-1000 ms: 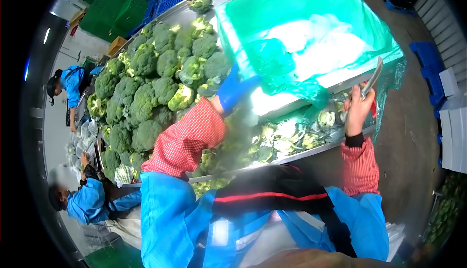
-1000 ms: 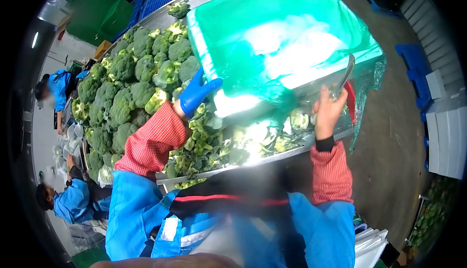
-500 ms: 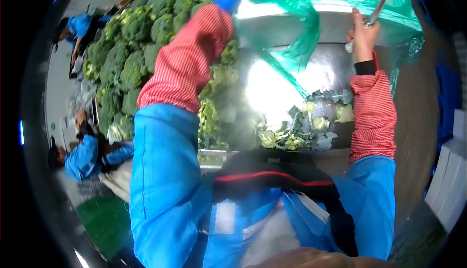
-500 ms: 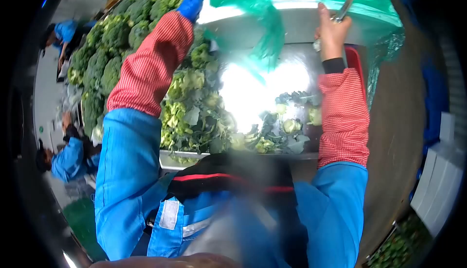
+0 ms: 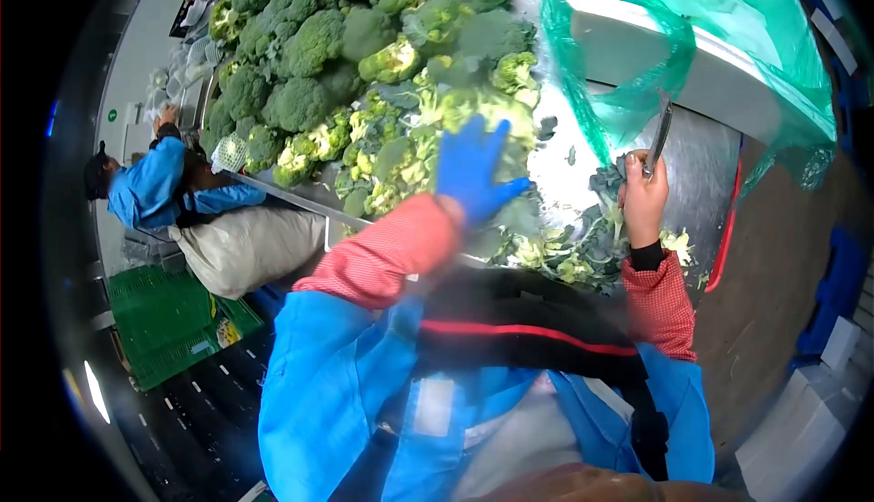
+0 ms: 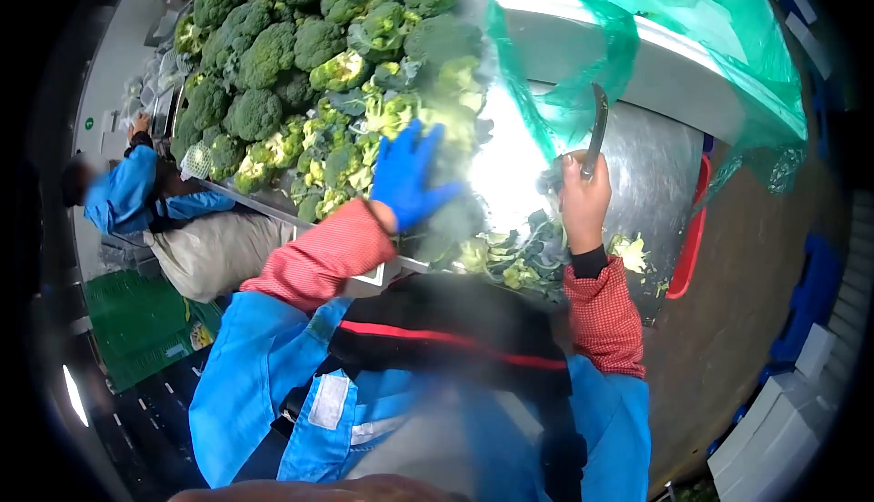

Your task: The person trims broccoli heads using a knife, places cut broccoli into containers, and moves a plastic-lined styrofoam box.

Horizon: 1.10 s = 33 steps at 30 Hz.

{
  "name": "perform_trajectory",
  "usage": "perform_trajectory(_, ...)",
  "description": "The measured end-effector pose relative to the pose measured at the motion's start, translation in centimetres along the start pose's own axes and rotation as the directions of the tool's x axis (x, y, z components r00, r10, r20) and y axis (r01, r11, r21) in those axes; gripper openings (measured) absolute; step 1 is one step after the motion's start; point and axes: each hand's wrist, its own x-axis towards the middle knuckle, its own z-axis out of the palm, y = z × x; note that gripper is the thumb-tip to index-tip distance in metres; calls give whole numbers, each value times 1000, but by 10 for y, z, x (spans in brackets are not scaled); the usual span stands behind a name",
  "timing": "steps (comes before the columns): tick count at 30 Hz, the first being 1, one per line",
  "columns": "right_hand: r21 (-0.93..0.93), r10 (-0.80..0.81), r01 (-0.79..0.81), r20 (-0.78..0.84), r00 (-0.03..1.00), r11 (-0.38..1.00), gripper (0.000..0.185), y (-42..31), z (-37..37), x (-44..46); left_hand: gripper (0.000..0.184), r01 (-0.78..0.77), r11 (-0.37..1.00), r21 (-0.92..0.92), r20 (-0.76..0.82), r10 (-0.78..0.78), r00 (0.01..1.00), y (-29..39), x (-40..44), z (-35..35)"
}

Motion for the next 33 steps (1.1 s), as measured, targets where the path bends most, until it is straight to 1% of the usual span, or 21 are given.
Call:
perform_trajectory(1, -47, -20, 19, -10, 1000, 999, 11, -1, 4, -5, 86, 23, 999, 29, 8, -23, 1000, 12, -3, 5)
perform_trajectory(4, -180, -108, 107, 0, 994, 978, 12, -7, 14, -17, 83, -46, 996, -76, -90, 39, 995, 46, -16, 22)
perform_trajectory(6, -254, -205, 210, 47, 978, 944, 14, -14, 18, -20, 87, -121, 986, -115, 10, 123, 992, 58, -20, 36)
perform_trajectory(8, -334, -295, 312, 101, 950, 890, 17, -38, 34, -33, 84, -209, 855, -474, 75, 276, 958, 58, -30, 44)
perform_trajectory(9, -370, -338, 358, 121, 933, 857, 17, -45, 43, -40, 75, -342, 789, -511, -39, 377, 926, 52, -35, 43)
perform_trajectory(10, -403, -378, 402, 141, 915, 822, 17, -48, 50, -45, 72, -372, 766, -524, -137, 355, 925, 42, -39, 43)
perform_trajectory(11, -330, -292, 314, 116, 949, 890, 20, -41, 55, -51, 69, -406, 743, -532, -232, 333, 914, 26, -42, 42)
perform_trajectory(12, -301, -280, 302, 115, 953, 905, 21, -32, 61, -56, 65, -441, 719, -537, -321, 309, 895, 9, -44, 39)
perform_trajectory(14, -284, -227, 260, 145, 963, 923, 26, -26, 75, -75, 60, -199, 781, -592, -237, 67, 969, -37, -43, 16)
perform_trajectory(16, -386, -151, 214, 187, 971, 897, 36, -3, 83, -90, 68, -89, 933, -350, -234, 5, 972, -67, -35, 7)
perform_trajectory(18, -569, -18, 191, 295, 955, 799, 49, 9, 95, -106, 74, 71, 983, -168, 51, -63, 997, -65, -38, 1)
perform_trajectory(19, -657, 15, 235, 352, 936, 716, 58, 14, 99, -111, 77, 128, 990, -56, 187, -115, 976, -62, -41, 0)
perform_trajectory(20, -737, -66, 364, 400, 914, 570, 59, 26, 98, -116, 78, 103, 994, -30, 177, -96, 980, -60, -42, 5)
perform_trajectory(22, -834, -24, 377, 402, 915, 402, 55, 29, 92, -120, 80, 43, 999, 24, 153, -46, 987, -59, -42, 23)
perform_trajectory(23, -841, -43, 380, 395, 918, 385, 53, 33, 84, -121, 79, 32, 991, -128, 173, -10, 985, -56, -46, 31)
perform_trajectory(24, -847, -64, 385, 390, 919, 368, 52, 39, 72, -121, 73, -6, 986, -166, 192, 38, 981, -50, -48, 54)
perform_trajectory(26, -880, -60, 358, 358, 932, 312, 48, 38, 52, -119, 68, -225, 949, -222, 89, 250, 964, -30, -53, 77)
perform_trajectory(28, -888, -130, 382, 360, 924, 255, 48, 39, 21, -115, 64, -147, 945, -292, 162, 200, 966, 8, -53, 77)
perform_trajectory(30, -928, -83, 319, 308, 948, 195, 49, 43, -12, -106, 71, -142, 924, -356, 277, 250, 928, 30, -40, 92)
perform_trajectory(31, -955, -21, 254, 254, 967, 152, 51, 32, -23, -102, 73, -176, 898, -402, 298, 310, 903, 38, -31, 96)
perform_trajectory(33, -959, -84, 239, 228, 970, 154, 51, 34, -59, -85, 77, -261, 824, -503, 275, 439, 855, 52, -18, 108)
